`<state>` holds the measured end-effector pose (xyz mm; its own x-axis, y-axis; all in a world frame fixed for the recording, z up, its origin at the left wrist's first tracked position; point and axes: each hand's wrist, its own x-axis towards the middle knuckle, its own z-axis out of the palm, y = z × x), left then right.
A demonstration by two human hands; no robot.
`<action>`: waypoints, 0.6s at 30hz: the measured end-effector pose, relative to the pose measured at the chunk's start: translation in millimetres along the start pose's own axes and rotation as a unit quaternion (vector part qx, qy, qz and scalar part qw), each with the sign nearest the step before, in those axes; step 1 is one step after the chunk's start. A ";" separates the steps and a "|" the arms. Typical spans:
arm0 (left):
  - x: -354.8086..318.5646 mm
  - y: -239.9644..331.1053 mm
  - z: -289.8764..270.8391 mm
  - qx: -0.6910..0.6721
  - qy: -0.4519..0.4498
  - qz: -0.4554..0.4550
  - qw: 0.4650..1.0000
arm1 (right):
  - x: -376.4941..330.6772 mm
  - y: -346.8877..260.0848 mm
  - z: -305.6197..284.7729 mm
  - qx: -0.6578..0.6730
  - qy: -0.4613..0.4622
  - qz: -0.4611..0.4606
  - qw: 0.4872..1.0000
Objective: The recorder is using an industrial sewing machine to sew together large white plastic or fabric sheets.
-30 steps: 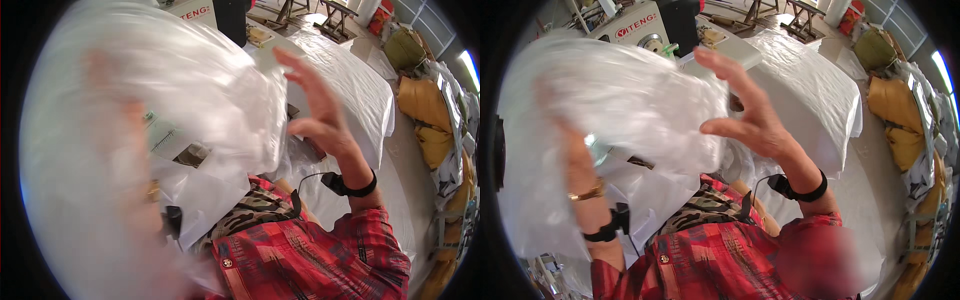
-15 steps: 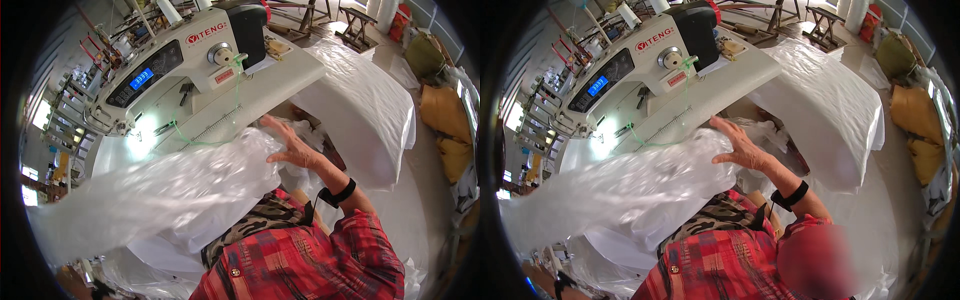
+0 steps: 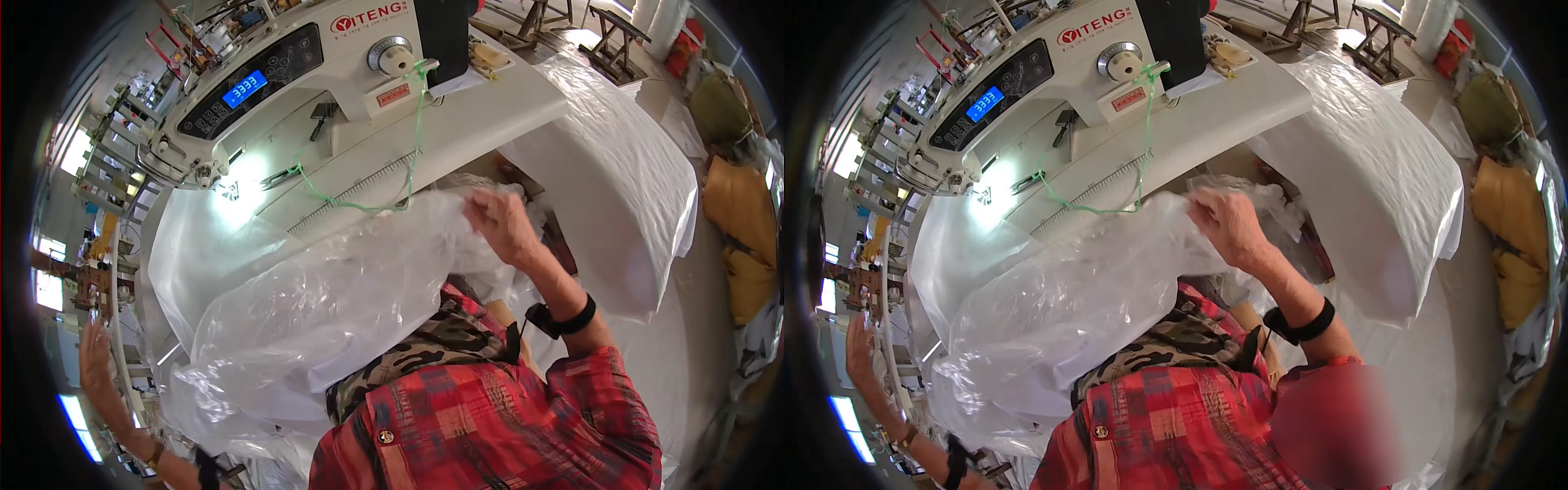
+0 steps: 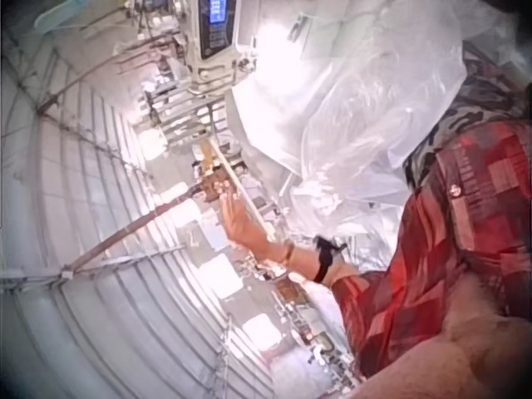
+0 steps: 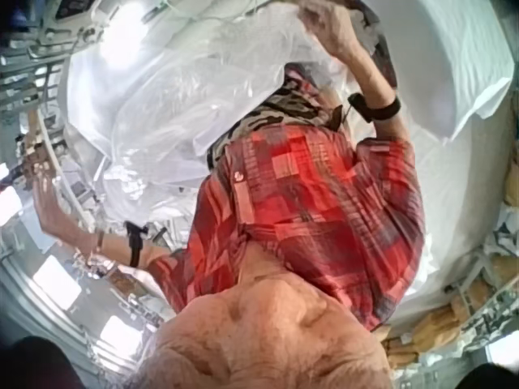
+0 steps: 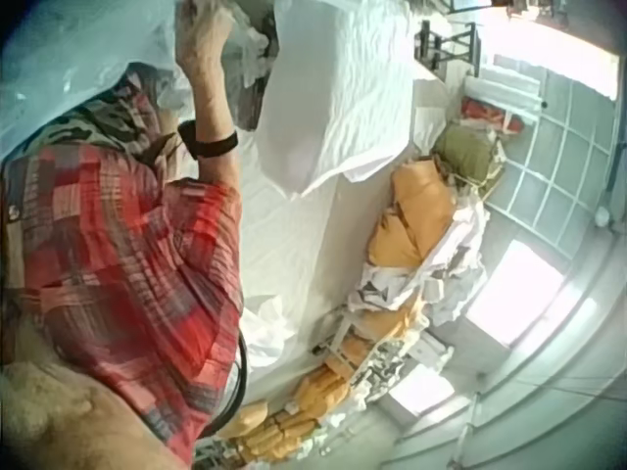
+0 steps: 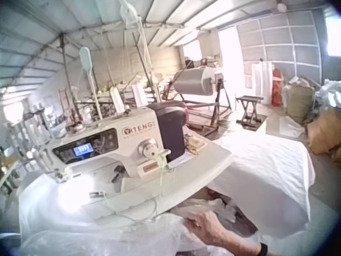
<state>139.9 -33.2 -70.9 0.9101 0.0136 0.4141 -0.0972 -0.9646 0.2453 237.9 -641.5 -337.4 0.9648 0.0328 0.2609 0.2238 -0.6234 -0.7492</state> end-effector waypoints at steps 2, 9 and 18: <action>22.3 105.0 87.7 -0.134 -0.071 0.211 0.966 | 6.5 -46.1 -24.2 0.115 0.027 -0.126 0.985; 10.5 260.4 243.9 -0.316 -0.163 0.216 0.909 | 12.3 -117.0 -55.3 0.226 0.019 -0.353 0.908; -12.4 -52.7 81.4 -0.105 0.027 -0.131 0.985 | -22.7 -37.3 -15.6 0.228 -0.197 -0.170 0.938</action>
<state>166.6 -4.0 -160.3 0.8929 0.2747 0.3566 0.0524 -0.8503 0.5237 205.4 -631.2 -305.9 0.7829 0.5120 0.3535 0.4766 -0.1283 -0.8697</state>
